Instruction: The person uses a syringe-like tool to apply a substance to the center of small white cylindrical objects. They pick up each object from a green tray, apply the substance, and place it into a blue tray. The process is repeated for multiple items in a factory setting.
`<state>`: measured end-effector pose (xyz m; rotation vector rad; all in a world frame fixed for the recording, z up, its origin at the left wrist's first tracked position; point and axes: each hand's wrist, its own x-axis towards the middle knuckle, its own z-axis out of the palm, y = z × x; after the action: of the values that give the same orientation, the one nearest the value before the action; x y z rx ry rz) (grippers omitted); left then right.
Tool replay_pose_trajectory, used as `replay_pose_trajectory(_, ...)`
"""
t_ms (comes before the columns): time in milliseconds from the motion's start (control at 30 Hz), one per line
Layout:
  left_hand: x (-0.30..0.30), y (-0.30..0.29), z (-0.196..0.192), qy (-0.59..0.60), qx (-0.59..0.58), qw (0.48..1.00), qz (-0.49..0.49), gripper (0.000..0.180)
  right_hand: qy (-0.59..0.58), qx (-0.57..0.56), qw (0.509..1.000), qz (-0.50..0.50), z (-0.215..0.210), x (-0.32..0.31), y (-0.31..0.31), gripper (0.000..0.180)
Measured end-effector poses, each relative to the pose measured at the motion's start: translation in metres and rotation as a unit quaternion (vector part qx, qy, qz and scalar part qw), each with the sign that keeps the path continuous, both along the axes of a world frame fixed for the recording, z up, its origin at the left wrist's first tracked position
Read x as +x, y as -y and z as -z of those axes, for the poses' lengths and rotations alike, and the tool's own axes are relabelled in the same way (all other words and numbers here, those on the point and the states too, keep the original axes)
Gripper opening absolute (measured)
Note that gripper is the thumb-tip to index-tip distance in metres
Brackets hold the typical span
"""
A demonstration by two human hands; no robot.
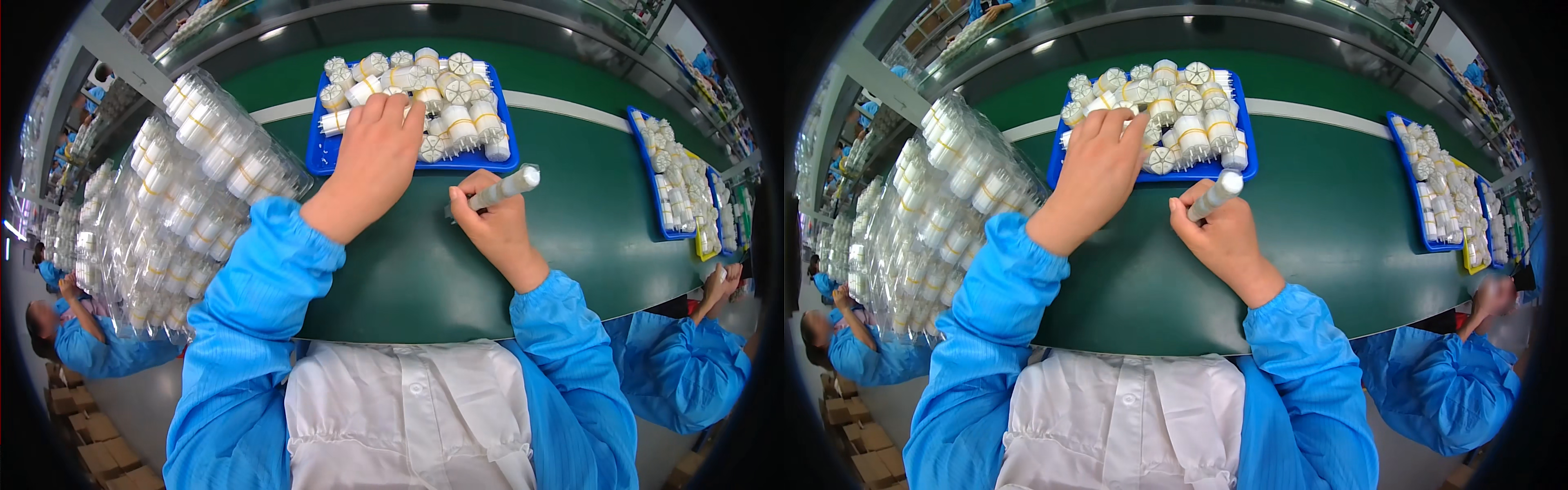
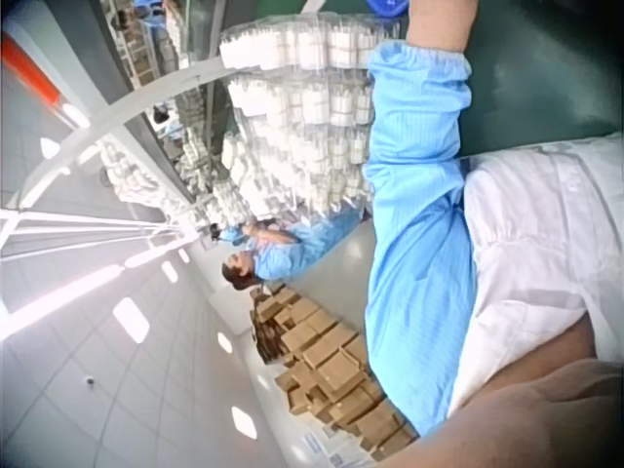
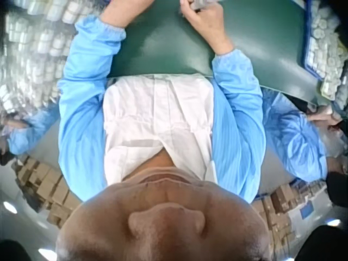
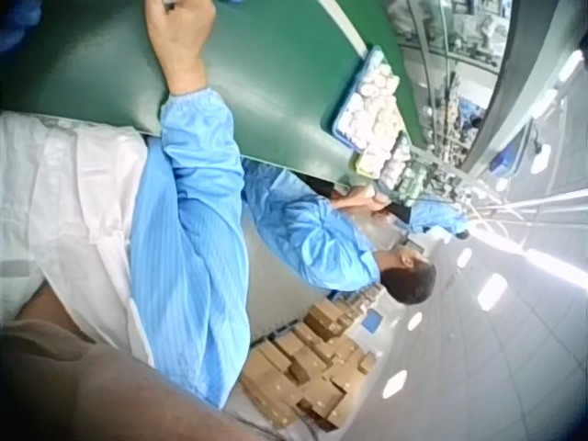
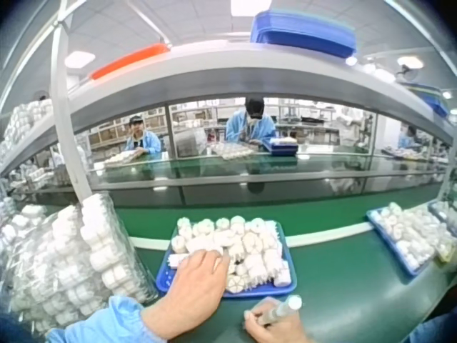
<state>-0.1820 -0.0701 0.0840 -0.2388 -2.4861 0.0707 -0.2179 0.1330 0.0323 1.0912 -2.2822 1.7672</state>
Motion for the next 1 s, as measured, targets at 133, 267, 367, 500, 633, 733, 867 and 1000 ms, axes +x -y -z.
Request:
replay_pose_trajectory(133, -0.026, 0.005, 0.003, 0.068, -0.013, 0.997, -0.037, 0.04, -0.023, 0.0, 1.0, -0.004, 0.001, -0.001, 0.0, 0.016)
replay_pose_trajectory(267, -0.028, 0.01, 0.004, 0.053, 0.017, 0.998, -0.024, 0.042, -0.051, -0.001, 0.999, 0.003, 0.002, -0.002, 0.002, 0.016)
replay_pose_trajectory(367, -0.026, 0.015, 0.003, 0.051, 0.061, 0.997, 0.004, 0.043, -0.056, 0.007, 0.998, 0.006, 0.002, -0.002, 0.003, 0.016)
replay_pose_trajectory(500, 0.004, -0.002, -0.018, 0.035, 0.201, 0.979, 0.022, 0.044, -0.033, -0.019, 0.999, 0.019, -0.002, -0.002, -0.001, 0.015)
replay_pose_trajectory(633, 0.056, -0.027, -0.016, 0.073, 0.237, 0.959, 0.137, 0.043, 0.017, -0.033, 0.996, 0.086, -0.005, -0.004, 0.002, 0.02)
replay_pose_trajectory(733, 0.061, -0.039, 0.028, 0.116, 0.271, 0.947, 0.129, 0.046, 0.026, -0.062, 0.996, 0.059, -0.009, -0.01, -0.002, 0.02)
replay_pose_trajectory(867, 0.063, -0.037, 0.048, 0.111, 0.325, 0.93, 0.127, 0.047, 0.005, -0.021, 1.0, 0.012, -0.003, -0.008, -0.008, 0.019)
replay_pose_trajectory(1000, 0.07, -0.041, 0.034, 0.175, 0.33, 0.92, 0.116, 0.044, 0.041, -0.018, 0.999, 0.025, 0.003, -0.009, -0.008, 0.022)
